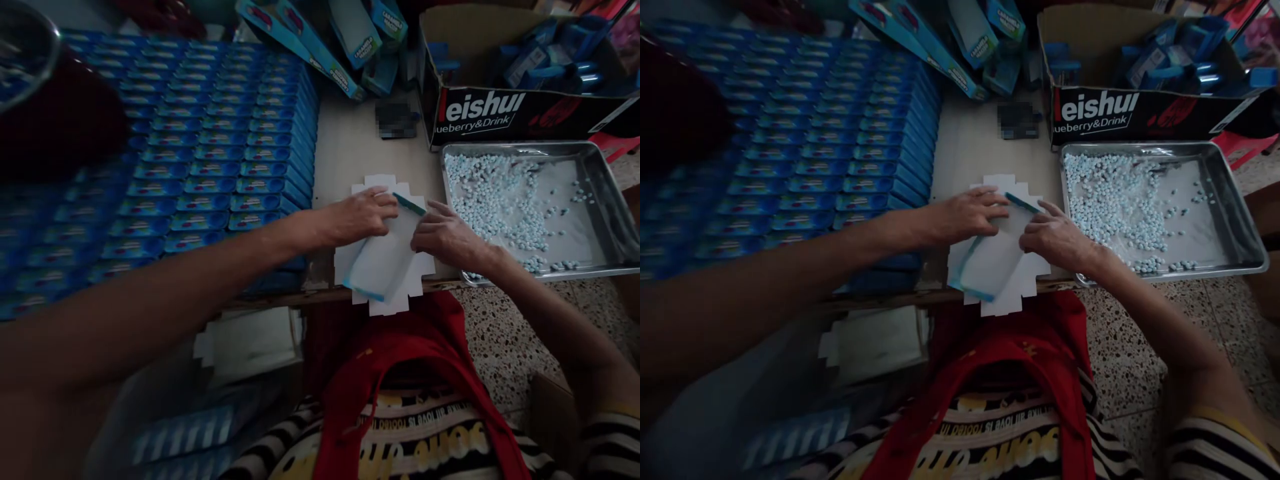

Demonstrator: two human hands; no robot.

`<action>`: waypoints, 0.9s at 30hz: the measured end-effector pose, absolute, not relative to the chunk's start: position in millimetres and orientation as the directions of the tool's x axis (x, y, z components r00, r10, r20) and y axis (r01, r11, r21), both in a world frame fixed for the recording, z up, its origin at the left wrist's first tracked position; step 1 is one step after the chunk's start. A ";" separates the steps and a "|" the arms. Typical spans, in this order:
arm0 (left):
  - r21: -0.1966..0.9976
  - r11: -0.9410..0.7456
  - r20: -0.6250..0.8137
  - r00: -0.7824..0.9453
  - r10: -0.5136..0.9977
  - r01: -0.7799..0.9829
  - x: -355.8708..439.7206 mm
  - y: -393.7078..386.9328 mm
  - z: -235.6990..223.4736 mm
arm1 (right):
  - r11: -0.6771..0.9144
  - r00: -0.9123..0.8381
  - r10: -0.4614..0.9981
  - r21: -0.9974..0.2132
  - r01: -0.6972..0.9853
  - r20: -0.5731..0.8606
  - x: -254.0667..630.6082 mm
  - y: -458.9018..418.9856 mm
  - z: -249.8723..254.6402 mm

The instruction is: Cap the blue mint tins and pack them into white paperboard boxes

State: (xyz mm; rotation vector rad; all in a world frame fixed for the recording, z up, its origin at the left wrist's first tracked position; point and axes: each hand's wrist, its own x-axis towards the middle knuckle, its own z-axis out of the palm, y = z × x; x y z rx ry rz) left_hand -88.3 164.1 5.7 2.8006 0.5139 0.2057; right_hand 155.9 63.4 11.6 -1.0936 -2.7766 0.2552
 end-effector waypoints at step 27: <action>0.218 -0.529 0.158 0.505 0.848 0.820 -113.8 33.0 -86.5 | 0.403 -0.402 0.914 -0.002 0.915 0.057 96.6 16.6 -70.1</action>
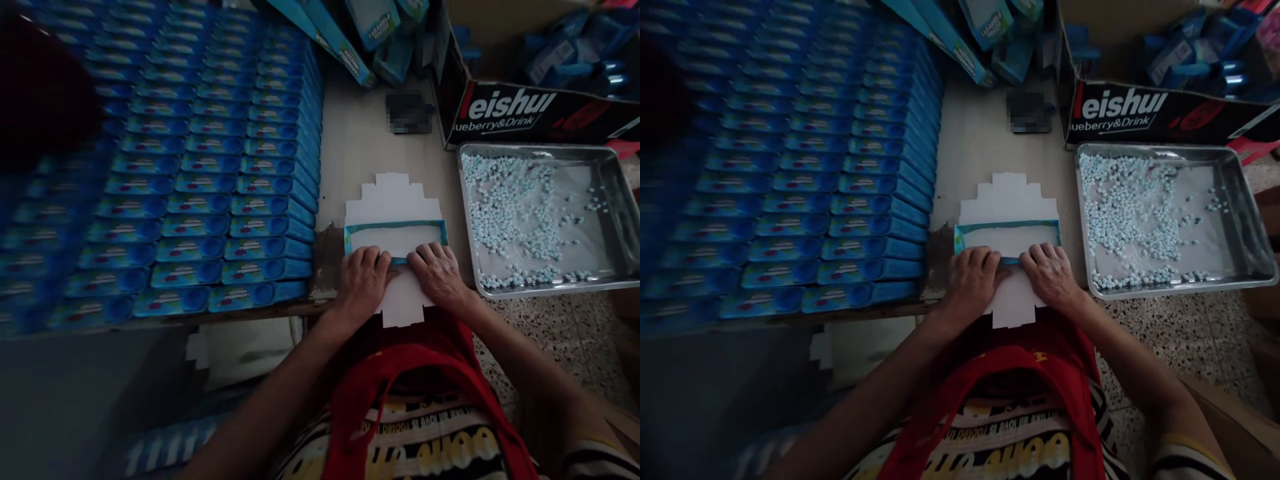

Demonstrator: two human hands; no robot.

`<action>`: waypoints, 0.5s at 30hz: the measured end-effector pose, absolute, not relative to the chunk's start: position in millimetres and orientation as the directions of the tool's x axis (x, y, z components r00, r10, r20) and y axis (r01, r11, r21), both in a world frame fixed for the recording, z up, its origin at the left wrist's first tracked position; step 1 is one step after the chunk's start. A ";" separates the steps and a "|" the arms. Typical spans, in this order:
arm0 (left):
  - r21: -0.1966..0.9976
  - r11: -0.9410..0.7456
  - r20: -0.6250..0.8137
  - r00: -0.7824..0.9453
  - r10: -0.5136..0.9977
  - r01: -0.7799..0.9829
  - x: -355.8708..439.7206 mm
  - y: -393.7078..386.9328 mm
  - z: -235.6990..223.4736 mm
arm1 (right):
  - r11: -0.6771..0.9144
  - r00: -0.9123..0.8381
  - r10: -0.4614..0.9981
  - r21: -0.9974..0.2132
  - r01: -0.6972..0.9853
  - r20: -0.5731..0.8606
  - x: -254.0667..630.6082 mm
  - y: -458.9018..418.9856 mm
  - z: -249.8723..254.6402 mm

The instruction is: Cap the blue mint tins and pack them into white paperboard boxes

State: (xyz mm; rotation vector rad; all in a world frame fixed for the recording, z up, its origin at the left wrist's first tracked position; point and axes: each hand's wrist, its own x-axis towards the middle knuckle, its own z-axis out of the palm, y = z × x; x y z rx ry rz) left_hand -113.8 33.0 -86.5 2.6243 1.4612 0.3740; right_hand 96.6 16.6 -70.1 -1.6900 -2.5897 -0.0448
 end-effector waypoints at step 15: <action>0.179 -0.607 0.168 0.584 0.794 0.774 -127.2 55.8 -76.0 | 0.366 -0.367 0.929 -0.032 0.930 -0.044 85.9 15.7 -58.0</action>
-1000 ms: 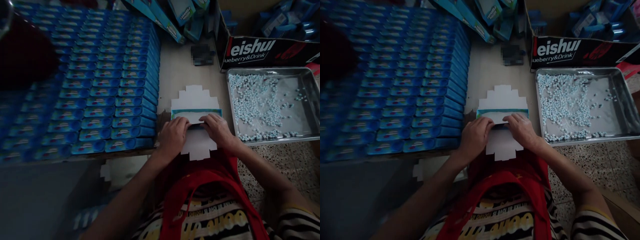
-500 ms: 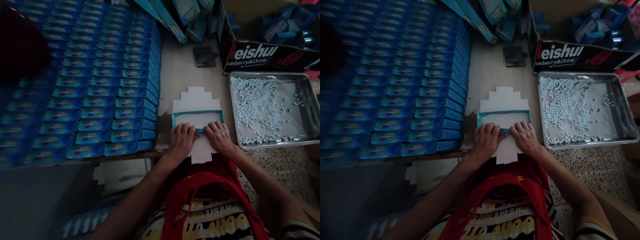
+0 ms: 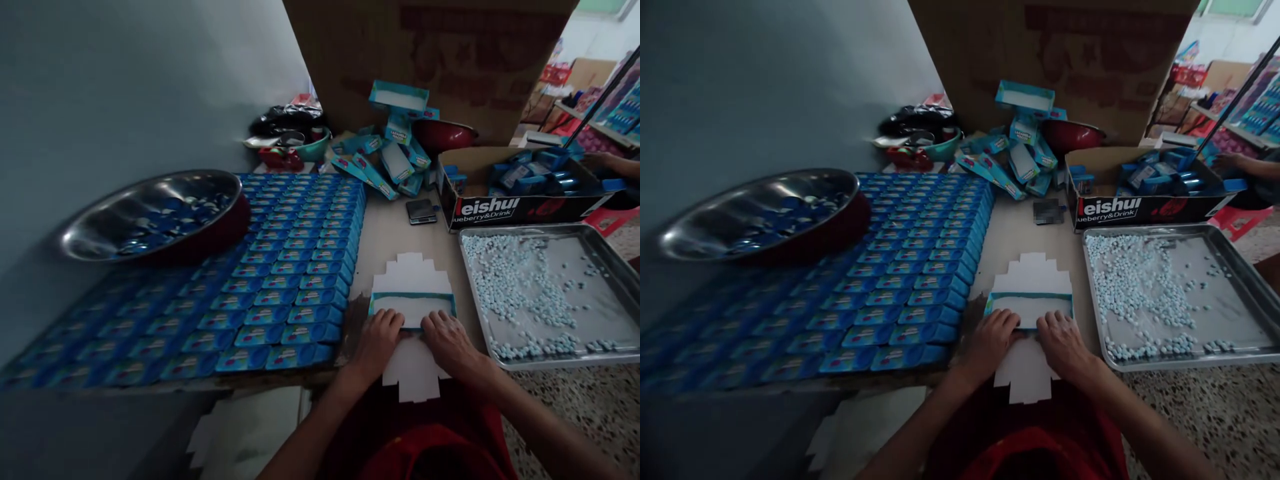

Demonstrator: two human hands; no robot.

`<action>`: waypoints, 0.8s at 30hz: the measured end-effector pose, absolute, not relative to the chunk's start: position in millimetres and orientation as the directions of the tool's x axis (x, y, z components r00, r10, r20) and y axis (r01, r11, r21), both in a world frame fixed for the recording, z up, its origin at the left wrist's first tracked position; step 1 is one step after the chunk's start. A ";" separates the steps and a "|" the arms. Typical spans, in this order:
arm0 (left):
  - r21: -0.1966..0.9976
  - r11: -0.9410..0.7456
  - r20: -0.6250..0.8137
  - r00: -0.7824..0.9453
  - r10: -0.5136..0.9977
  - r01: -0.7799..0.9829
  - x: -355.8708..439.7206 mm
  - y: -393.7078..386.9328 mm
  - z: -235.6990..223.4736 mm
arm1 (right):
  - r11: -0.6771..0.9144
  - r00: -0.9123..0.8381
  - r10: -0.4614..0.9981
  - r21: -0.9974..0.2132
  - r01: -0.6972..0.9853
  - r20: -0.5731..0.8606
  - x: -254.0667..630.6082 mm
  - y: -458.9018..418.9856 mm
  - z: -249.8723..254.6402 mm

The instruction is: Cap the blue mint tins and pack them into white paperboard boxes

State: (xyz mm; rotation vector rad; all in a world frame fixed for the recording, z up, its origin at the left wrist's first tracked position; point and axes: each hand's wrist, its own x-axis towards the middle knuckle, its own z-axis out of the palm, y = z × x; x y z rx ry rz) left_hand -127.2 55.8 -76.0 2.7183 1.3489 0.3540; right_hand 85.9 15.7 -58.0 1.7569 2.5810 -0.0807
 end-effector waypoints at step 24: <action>0.455 -0.342 -0.055 0.409 0.911 0.822 -87.0 223.4 -84.0 | 0.397 -0.390 0.907 -0.013 0.918 0.160 150.7 272.1 33.9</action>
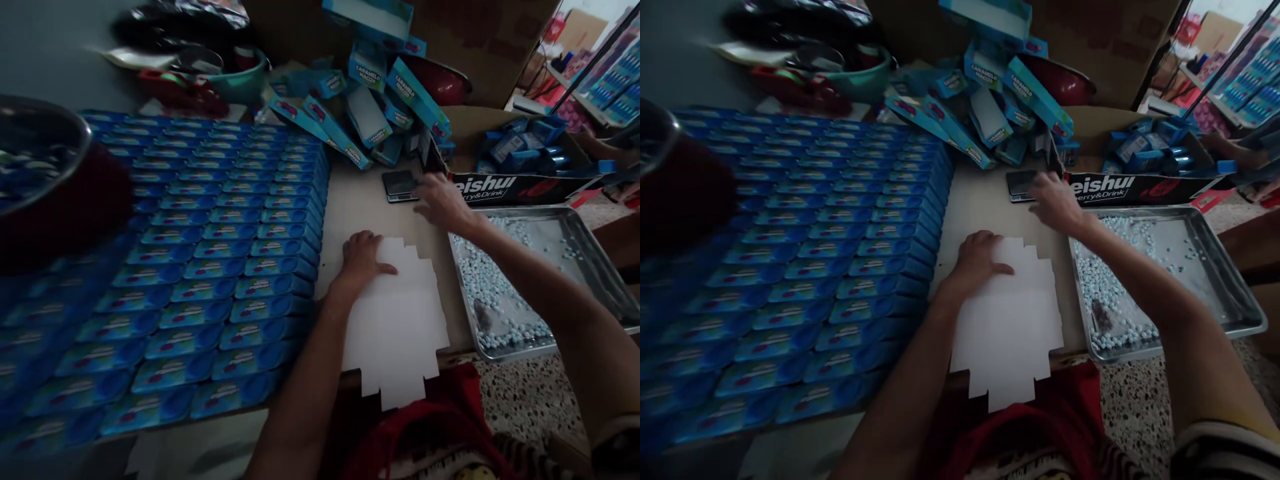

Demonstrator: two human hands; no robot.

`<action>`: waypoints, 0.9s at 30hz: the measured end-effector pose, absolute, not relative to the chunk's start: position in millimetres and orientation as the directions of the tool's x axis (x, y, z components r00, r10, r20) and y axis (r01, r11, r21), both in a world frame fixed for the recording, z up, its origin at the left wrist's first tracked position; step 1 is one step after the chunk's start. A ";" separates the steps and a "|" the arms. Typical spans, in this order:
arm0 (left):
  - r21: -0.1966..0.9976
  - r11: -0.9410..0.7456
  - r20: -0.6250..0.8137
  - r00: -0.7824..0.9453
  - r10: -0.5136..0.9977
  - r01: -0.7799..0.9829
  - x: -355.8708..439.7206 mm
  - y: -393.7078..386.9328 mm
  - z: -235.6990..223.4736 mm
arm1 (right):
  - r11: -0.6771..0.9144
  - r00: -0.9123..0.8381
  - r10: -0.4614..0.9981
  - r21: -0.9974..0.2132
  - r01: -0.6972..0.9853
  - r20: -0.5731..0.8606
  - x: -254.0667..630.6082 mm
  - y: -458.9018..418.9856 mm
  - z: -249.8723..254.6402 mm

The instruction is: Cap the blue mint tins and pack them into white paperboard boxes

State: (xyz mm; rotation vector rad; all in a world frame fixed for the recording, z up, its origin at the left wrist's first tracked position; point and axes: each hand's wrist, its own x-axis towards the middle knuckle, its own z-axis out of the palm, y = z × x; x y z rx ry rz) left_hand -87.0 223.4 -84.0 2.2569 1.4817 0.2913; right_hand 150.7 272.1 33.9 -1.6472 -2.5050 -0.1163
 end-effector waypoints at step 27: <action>0.779 0.496 -0.398 0.309 0.864 -0.383 -132.6 115.6 -61.0 | -0.437 -0.015 0.884 -0.815 -0.381 -0.467 150.1 79.2 -12.1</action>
